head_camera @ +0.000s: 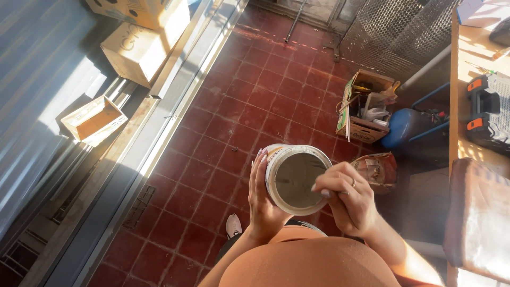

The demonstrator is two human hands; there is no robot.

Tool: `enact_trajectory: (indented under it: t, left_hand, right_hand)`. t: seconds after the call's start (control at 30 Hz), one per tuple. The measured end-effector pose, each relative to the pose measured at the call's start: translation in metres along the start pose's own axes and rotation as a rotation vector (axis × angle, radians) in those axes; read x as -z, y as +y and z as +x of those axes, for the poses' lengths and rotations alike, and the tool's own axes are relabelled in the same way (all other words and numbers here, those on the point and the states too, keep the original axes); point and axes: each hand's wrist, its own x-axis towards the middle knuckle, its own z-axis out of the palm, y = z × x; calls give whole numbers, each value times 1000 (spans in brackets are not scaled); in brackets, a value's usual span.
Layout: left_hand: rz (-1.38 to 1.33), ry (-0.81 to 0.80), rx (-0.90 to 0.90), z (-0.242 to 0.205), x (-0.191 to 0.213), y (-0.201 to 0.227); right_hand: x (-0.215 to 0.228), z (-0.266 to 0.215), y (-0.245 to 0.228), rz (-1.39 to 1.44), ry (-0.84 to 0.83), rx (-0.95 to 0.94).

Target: Mixing paint by pouring liquid from a large container into a smaller one and stirring with a rod.

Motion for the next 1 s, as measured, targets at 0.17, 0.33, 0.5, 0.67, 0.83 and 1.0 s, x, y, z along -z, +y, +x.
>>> enact_trajectory:
  t: [0.17, 0.33, 0.5, 0.67, 0.83, 1.0]
  left_hand:
    - [33, -4, 10, -4, 1, -3]
    - [39, 8, 14, -7, 1, -6]
    - [90, -10, -23, -6, 1, -3]
    - [42, -37, -42, -7, 4, -2]
    - [116, -56, -54, -13, 2, -4]
    - [113, -46, -44, -13, 4, -4]
  right_hand:
    - [3, -9, 11, -124, 50, 51]
    - [3, -7, 6, -53, 14, 19]
    - [0, -4, 14, -232, 116, 117]
    - [8, -4, 2, 15, -26, 28]
    - [11, -4, 10, -272, 52, 102]
    - [5, -6, 4, 16, -27, 60]
